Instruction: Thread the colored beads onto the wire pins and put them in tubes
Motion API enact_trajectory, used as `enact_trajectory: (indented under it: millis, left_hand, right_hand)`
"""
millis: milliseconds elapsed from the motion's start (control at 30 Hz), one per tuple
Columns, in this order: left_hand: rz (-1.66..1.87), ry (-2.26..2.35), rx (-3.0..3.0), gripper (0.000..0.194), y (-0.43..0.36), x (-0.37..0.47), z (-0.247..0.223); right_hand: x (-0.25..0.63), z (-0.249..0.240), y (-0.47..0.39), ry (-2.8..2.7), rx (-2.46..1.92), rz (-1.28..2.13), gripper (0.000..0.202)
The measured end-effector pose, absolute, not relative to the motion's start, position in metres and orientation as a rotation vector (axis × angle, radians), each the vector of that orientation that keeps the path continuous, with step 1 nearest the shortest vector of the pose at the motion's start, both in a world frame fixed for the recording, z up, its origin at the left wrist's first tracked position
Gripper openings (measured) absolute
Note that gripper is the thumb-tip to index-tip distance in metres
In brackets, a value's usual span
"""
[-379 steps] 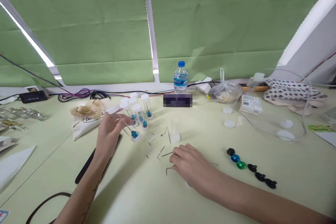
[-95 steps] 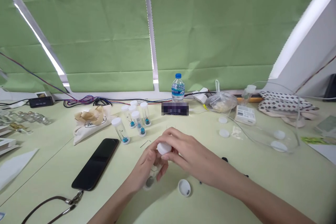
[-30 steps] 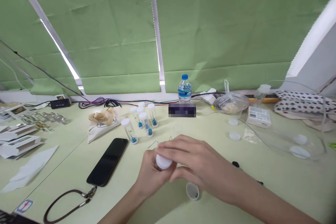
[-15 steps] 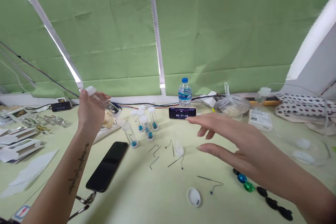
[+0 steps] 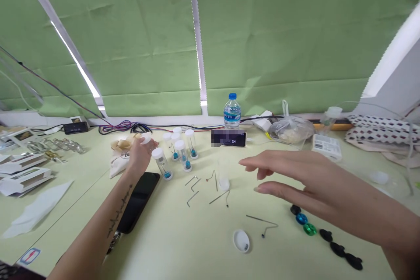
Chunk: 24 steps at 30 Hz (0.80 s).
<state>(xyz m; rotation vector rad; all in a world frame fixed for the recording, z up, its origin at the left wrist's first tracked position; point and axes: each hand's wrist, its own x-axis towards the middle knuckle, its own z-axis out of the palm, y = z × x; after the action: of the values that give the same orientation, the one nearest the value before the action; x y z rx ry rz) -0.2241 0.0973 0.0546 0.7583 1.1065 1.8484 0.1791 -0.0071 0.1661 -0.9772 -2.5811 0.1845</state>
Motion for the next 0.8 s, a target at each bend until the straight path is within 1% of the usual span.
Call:
enact_trajectory:
  millis: [100,267,500,800]
  left_hand:
    - [1.815,1.103,0.785,0.011,0.096,-0.218,0.044]
    - [1.79,1.116,0.823,0.019,0.097,-0.213,0.033]
    - [1.744,1.181,0.848,0.017,0.095,-0.214,0.03]
    - [1.669,1.274,0.871,0.019,0.099,-0.236,0.027]
  right_hand:
    - [0.181,0.165,-0.008,-2.612,-0.978,0.189,0.029]
    - [0.183,0.162,-0.008,-2.686,-0.973,0.251,0.03]
    - [0.18,0.164,-0.008,-2.671,-0.95,0.275,0.029]
    - [0.188,0.166,-0.012,-2.607,-0.851,0.163,0.027]
